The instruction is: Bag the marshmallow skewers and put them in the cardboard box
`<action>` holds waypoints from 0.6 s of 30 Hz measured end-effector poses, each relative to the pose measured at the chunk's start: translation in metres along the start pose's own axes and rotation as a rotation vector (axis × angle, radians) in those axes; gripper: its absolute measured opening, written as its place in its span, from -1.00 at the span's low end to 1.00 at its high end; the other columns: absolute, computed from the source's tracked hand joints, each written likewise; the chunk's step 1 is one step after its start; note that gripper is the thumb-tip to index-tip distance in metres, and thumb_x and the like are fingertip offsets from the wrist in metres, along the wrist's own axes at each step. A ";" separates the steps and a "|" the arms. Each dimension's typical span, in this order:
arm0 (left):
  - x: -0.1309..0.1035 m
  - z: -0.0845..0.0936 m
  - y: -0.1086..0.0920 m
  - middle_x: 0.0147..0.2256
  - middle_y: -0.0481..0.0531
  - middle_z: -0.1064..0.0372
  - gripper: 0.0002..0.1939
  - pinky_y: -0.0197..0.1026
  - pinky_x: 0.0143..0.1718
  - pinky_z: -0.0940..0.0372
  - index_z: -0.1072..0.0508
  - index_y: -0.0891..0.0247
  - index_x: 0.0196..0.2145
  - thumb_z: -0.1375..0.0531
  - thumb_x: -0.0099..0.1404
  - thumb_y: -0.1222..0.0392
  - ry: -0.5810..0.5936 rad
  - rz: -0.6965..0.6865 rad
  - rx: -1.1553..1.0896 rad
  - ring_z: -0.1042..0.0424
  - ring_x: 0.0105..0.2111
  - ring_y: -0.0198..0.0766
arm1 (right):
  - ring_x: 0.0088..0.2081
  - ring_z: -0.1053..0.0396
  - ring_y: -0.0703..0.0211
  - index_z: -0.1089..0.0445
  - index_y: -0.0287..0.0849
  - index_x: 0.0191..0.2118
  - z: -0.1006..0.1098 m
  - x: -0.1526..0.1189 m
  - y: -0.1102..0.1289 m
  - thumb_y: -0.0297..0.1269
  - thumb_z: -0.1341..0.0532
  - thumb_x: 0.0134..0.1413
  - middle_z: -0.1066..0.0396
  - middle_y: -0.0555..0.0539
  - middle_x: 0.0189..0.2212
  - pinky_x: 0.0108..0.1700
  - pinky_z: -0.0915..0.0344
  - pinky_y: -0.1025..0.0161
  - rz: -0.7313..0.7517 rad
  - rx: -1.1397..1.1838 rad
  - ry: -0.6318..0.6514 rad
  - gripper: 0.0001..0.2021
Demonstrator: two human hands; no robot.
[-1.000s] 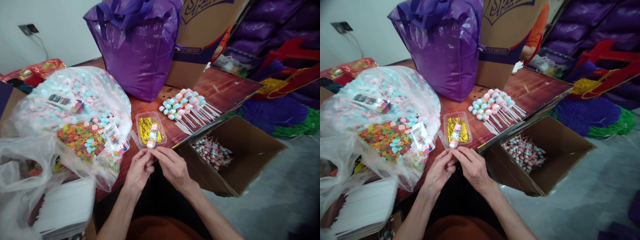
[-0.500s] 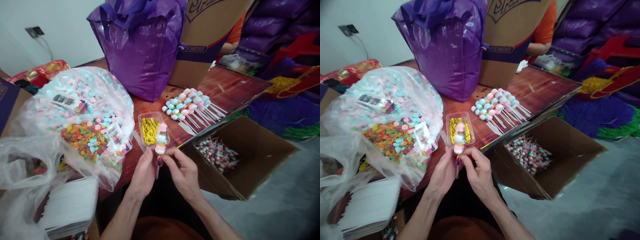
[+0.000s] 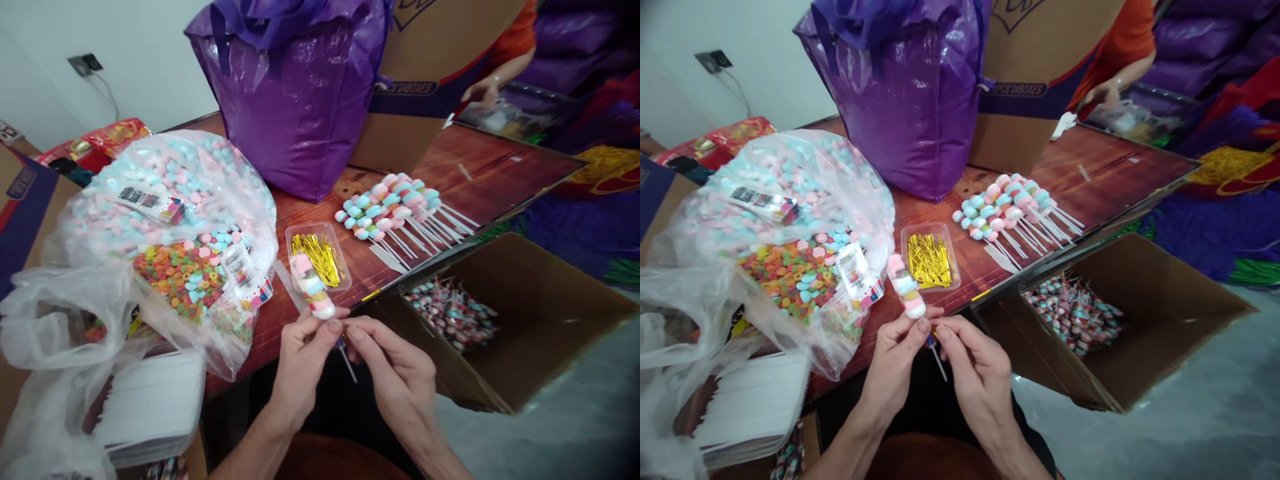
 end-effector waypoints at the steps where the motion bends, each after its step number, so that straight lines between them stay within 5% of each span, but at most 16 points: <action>1: 0.002 -0.002 0.002 -0.26 0.08 -0.46 -0.75 -0.22 -0.22 -0.32 -0.64 0.25 -0.33 -0.30 0.25 0.02 -0.024 -0.004 -0.043 -0.41 -0.28 -0.24 | -0.53 -0.27 0.32 -0.50 -0.13 -0.32 -0.001 -0.004 -0.004 -0.33 -0.16 0.29 -0.33 0.06 -0.56 -0.46 -0.23 0.39 -0.047 0.011 0.014 -0.82; 4: 0.008 -0.006 0.003 -0.33 0.04 -0.42 -0.80 -0.22 -0.37 -0.32 -0.61 0.25 -0.42 -0.36 0.17 0.05 -0.030 -0.044 0.012 -0.38 -0.43 -0.29 | -0.55 -0.21 0.32 -0.47 -0.17 -0.41 -0.007 -0.018 -0.019 -0.24 -0.19 0.28 -0.26 0.05 -0.59 -0.50 -0.18 0.38 -0.168 0.084 0.055 -0.76; 6: 0.015 0.001 -0.006 -0.32 0.06 -0.43 -0.83 -0.16 -0.24 -0.35 -0.57 0.24 -0.49 -0.37 0.15 0.11 -0.026 -0.155 0.208 -0.42 -0.34 -0.22 | -0.55 -0.16 0.33 -0.46 -0.18 -0.41 -0.002 -0.025 -0.034 -0.19 -0.23 0.24 -0.21 0.06 -0.60 -0.53 -0.14 0.38 -0.263 0.204 0.001 -0.76; 9: 0.027 0.043 -0.028 -0.18 0.12 -0.45 -0.87 -0.03 0.05 -0.26 -0.60 0.19 -0.29 -0.25 0.27 0.15 -0.286 -0.386 0.569 -0.41 -0.08 -0.09 | -0.56 -0.10 0.35 -0.49 -0.17 -0.37 0.034 -0.029 -0.060 -0.16 -0.35 0.10 -0.19 0.08 -0.60 -0.55 -0.09 0.40 -0.395 0.454 -0.288 -0.82; 12: 0.037 0.095 -0.040 -0.09 0.20 -0.37 -0.76 0.11 0.11 -0.19 -0.55 0.20 -0.12 -0.24 0.25 0.19 -0.639 -0.403 1.010 -0.32 0.01 0.05 | -0.57 -0.04 0.42 -0.53 -0.21 -0.34 0.082 -0.025 -0.083 -0.17 -0.43 -0.08 -0.30 0.03 -0.50 -0.57 -0.08 0.43 -0.507 0.583 -0.587 -0.78; 15: 0.049 0.120 -0.036 -0.20 0.17 -0.37 -0.85 0.08 0.02 -0.23 -0.52 0.25 -0.23 -0.22 0.23 0.23 -0.651 -0.359 1.218 -0.34 -0.10 0.03 | -0.57 -0.07 0.41 -0.56 -0.24 -0.31 0.108 -0.017 -0.091 -0.16 -0.44 -0.16 -0.36 -0.01 -0.47 -0.57 -0.10 0.42 -0.526 0.552 -0.700 -0.71; 18: 0.052 0.126 -0.034 -0.36 0.04 -0.35 -0.90 -0.06 -0.11 -0.27 -0.43 0.21 -0.43 -0.20 0.25 0.21 -0.642 -0.377 1.173 -0.36 -0.27 -0.10 | -0.57 -0.09 0.41 -0.55 -0.21 -0.30 0.091 -0.011 -0.086 -0.21 -0.44 -0.15 -0.35 0.02 -0.50 -0.56 -0.07 0.42 -0.466 0.524 -0.600 -0.75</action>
Point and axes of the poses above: each hand's wrist, its own x-axis towards the middle knuckle, its own z-axis out of the back of the hand, y = z × x, the point moved 6 cm from there along x, towards the middle knuckle
